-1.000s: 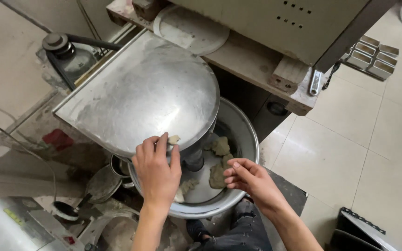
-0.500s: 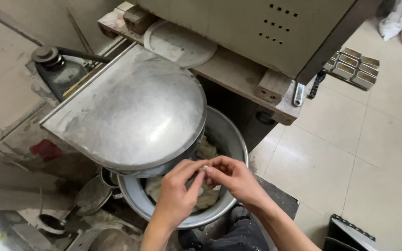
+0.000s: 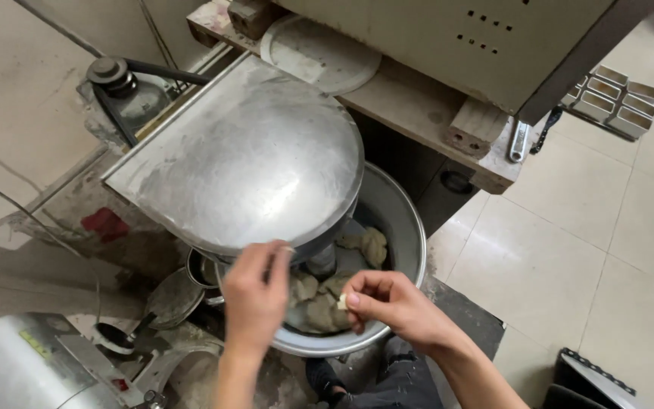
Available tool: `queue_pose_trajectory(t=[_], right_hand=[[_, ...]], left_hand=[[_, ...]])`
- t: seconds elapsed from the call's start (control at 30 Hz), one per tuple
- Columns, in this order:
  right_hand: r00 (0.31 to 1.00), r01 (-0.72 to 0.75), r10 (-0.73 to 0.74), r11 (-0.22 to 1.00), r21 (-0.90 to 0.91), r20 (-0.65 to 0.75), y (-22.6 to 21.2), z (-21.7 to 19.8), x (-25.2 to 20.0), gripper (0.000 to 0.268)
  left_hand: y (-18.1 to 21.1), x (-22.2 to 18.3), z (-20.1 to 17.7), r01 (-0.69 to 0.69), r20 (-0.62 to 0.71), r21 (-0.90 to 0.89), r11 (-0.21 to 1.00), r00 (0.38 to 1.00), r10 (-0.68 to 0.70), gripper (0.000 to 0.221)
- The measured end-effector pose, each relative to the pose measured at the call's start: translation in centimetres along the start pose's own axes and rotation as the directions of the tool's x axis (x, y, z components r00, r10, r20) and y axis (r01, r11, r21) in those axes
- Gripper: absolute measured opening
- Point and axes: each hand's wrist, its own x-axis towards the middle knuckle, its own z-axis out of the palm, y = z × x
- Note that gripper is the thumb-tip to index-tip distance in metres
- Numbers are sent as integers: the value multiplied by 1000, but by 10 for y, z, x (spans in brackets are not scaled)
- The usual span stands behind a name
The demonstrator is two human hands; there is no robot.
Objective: Testing the consistency and texture of bread dough by picking and feeling small samples from an industrial mixer and moving between bakery stations.
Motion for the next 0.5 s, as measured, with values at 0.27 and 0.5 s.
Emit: queue_pose_trajectory(t=[0.27,0.5], right_hand=[[932,-54,77,996,74,-353,18,-1,14,32],[897,20,67,981,192,-437,17,-10,13,19]], left_hand=[[-26,26,3,-107,-29,277,955,992,120,24],[-44,21,20,-211,43,423,881,976,213,22]])
